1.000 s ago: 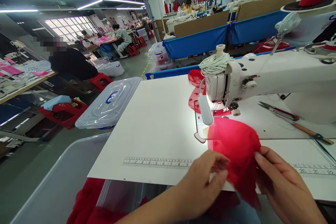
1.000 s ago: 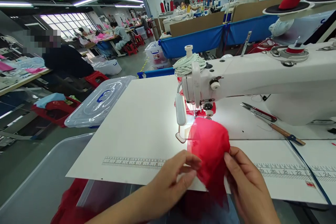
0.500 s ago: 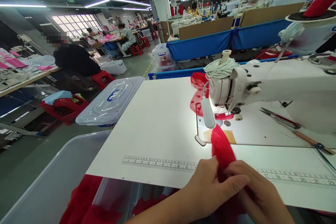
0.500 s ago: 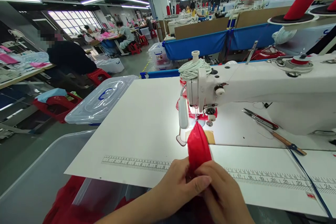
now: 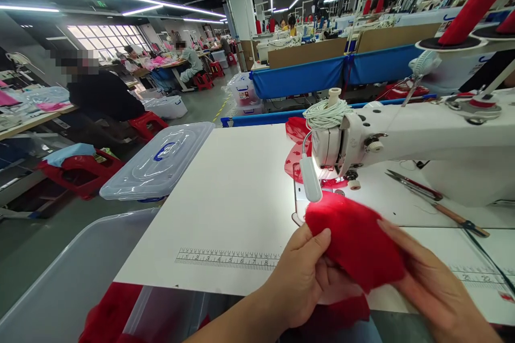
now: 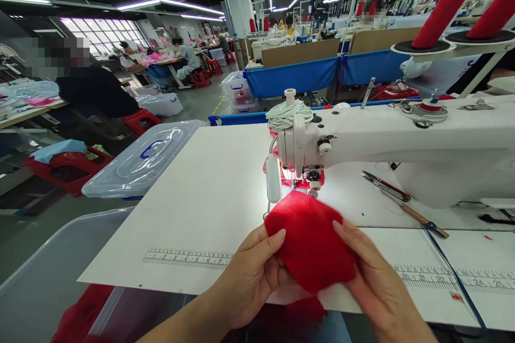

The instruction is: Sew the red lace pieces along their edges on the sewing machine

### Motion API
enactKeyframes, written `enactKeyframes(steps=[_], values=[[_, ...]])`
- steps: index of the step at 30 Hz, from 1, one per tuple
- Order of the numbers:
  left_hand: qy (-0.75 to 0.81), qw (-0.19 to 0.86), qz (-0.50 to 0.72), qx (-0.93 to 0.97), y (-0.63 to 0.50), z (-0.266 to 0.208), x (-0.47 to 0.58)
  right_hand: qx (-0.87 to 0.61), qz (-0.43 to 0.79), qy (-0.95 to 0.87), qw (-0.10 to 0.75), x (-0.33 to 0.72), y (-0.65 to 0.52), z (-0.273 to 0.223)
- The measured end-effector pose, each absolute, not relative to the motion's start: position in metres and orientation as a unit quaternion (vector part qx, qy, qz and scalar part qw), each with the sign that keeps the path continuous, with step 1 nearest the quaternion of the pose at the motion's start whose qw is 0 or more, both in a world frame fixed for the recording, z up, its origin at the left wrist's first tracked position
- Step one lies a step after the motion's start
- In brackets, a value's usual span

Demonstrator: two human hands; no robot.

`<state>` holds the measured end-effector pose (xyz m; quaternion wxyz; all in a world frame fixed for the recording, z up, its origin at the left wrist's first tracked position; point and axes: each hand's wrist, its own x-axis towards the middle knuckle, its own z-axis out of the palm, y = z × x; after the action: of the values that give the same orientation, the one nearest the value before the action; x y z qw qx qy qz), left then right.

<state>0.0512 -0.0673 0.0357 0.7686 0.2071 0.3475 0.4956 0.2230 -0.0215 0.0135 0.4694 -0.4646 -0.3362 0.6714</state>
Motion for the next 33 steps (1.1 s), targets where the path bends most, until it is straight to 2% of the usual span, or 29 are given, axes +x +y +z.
enactKeyframes(steps=[3, 7, 8, 11, 16, 18, 22, 28, 33], values=[[0.416, 0.775, 0.407, 0.248, -0.074, 0.026, 0.038, -0.547, 0.58, -0.449, 0.404, 0.249, -0.016, 0.005], [0.461, 0.763, 0.106, 0.441, -0.077, 0.029, 0.016, -0.616, 0.374, -0.603, 0.343, 0.257, -0.03, -0.009], [0.463, 0.736, 0.086, 0.486, -0.073, 0.033, 0.013, -0.617, 0.343, -0.621, 0.341, 0.252, -0.035, -0.01], [0.49, 0.662, 0.215, 0.524, -0.05, 0.041, 0.018, -0.592, 0.27, -0.682, 0.333, 0.237, -0.047, -0.009], [0.507, 0.664, 0.325, 0.443, -0.01, 0.025, 0.037, -0.482, 0.234, -0.788, 0.304, 0.223, -0.053, -0.013], [0.5, 0.666, 0.337, 0.439, -0.005, 0.018, 0.038, -0.474, 0.248, -0.788, 0.306, 0.221, -0.054, -0.012], [0.487, 0.68, 0.339, 0.43, -0.008, 0.012, 0.036, -0.554, 0.263, -0.727, 0.31, 0.218, -0.054, -0.007], [0.485, 0.687, 0.356, 0.407, -0.01, 0.007, 0.036, -0.555, 0.186, -0.767, 0.265, 0.22, -0.038, -0.016], [0.494, 0.676, 0.358, 0.413, -0.01, 0.006, 0.035, -0.548, 0.252, -0.746, 0.282, 0.222, -0.038, -0.014]])
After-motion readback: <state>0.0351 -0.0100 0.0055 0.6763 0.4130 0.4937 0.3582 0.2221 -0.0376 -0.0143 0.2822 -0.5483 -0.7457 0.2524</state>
